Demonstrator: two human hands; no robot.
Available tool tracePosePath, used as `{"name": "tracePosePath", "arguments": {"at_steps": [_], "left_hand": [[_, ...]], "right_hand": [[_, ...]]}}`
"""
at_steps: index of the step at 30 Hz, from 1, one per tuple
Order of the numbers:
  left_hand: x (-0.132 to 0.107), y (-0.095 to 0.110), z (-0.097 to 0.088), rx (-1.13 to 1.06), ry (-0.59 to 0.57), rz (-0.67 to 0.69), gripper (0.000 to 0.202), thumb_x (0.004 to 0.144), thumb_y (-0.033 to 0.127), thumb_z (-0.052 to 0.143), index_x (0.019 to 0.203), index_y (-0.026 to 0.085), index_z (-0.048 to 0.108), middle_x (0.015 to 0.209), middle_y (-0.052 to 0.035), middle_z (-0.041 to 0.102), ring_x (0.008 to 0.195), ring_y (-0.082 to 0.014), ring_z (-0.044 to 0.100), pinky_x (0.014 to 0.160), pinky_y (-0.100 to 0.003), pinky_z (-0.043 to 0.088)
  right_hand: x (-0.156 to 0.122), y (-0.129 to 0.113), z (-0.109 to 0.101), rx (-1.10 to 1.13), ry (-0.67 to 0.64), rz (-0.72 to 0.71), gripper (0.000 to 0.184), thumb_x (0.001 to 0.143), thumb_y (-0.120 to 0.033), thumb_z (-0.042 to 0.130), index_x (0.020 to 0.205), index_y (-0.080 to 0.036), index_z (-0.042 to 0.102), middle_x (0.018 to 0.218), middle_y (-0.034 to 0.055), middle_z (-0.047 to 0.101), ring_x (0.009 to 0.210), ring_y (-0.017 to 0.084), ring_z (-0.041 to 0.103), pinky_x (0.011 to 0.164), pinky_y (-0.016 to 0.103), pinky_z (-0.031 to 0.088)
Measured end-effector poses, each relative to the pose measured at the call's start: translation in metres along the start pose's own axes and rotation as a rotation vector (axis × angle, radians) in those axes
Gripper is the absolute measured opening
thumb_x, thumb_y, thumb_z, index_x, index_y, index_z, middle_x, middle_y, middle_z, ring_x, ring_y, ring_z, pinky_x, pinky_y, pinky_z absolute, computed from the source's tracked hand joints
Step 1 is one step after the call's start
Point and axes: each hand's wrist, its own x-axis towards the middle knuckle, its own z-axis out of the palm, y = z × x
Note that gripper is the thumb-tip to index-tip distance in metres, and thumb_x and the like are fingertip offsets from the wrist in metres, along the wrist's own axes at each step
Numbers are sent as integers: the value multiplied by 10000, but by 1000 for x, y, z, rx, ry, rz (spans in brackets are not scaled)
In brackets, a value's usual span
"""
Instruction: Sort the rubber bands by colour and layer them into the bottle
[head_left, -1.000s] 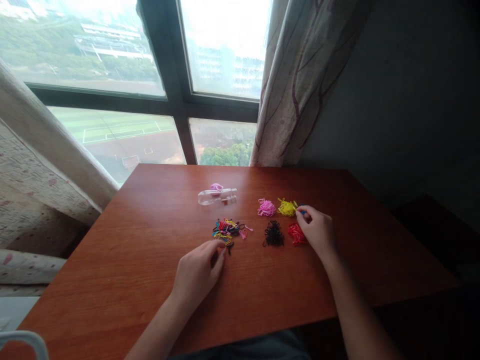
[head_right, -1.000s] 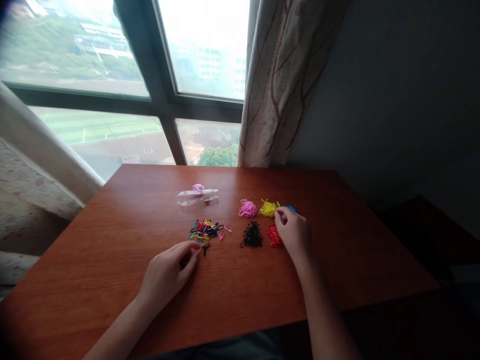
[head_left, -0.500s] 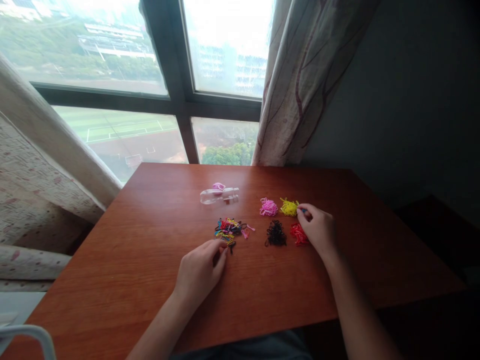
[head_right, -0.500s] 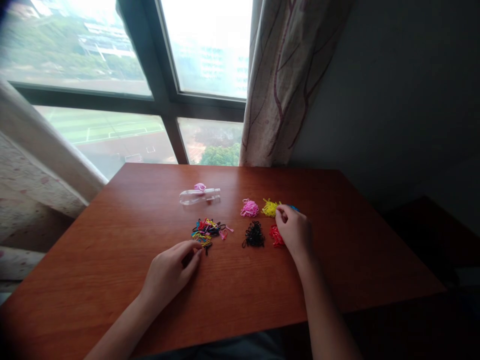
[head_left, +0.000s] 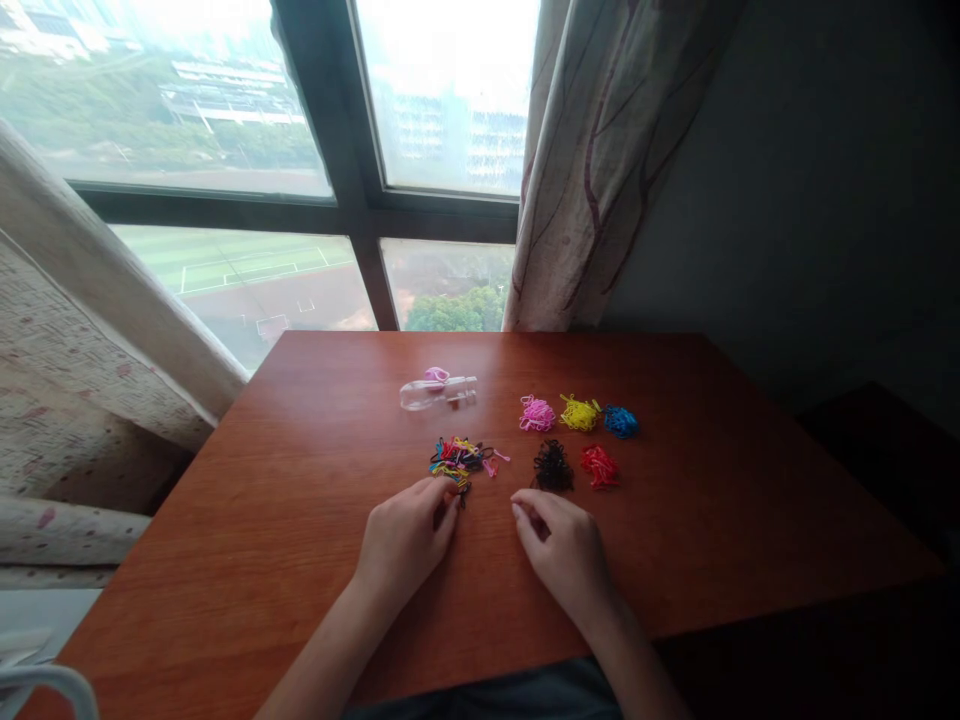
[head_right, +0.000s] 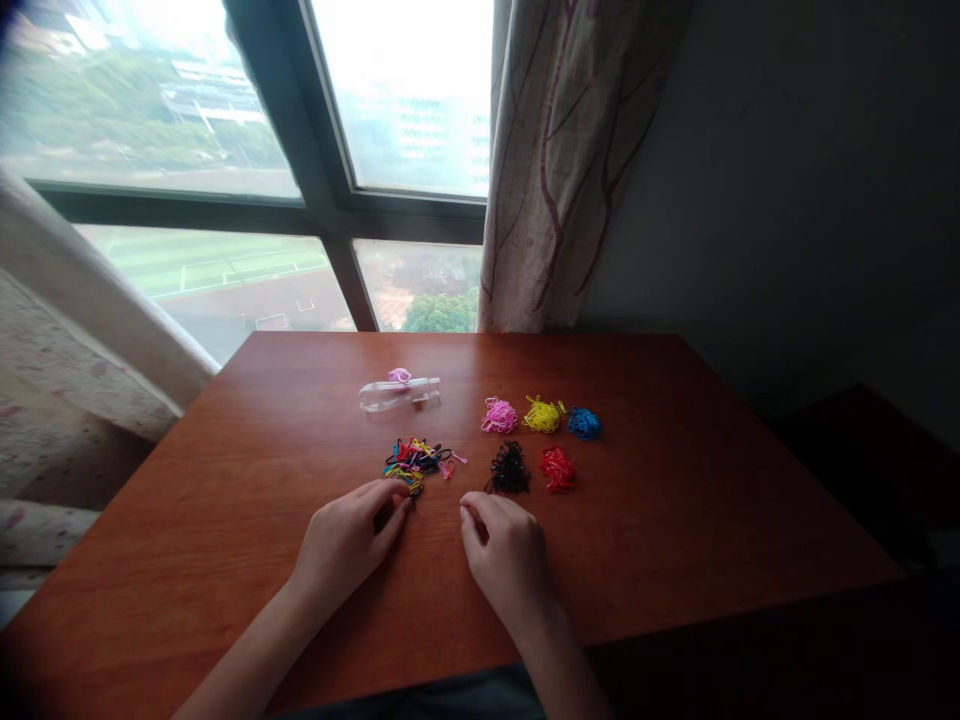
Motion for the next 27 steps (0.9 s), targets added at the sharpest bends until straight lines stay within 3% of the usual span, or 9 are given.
{"name": "tracePosePath", "arguments": {"at_steps": [5,10,15,19,23,27], "left_hand": [[4,0,-1,-23,43,60,136,914,279,505,933,236,633,856,4,713,732,-155,665,606,-237,408],[3,1,0,15,63,272,191,946,249,450,949,231,640,833,-6,713,701,-148,652,600,-238,400],[8,0,1,55,97,172,155,916,230,491,965,230,637,892,-12,733,721,-165,667,603,-248,408],[9,1,1,-22,57,108,133,900,260,522,948,237,644,850,2,730,686,-149,659,589,-236,412],[12,1,-1,1,106,36,134,895,276,533,950,237,649,822,6,726,660,-150,652,589,-242,407],[18,6,-4,-1,133,42,133,896,282,536,939,227,649,822,1,726,643,-144,643,590,-242,403]], "right_hand": [[-8,2,6,-30,-44,-12,173,901,-158,513,919,-220,674,838,18,715,762,172,653,715,258,436],[-11,0,5,-41,-65,-30,177,904,-148,512,931,-225,669,856,14,715,777,172,650,733,264,429],[-10,1,6,-46,-63,-30,177,906,-150,512,926,-226,670,874,18,717,794,173,653,747,263,432],[-9,1,6,-53,-57,-39,172,904,-154,516,928,-227,670,888,22,720,804,175,655,758,263,434],[-9,1,5,-54,-56,-44,176,904,-150,512,932,-228,668,886,21,719,802,174,654,755,262,430],[-9,1,5,-56,-55,-44,171,905,-150,512,919,-227,665,869,15,715,792,168,648,742,256,419]]}}
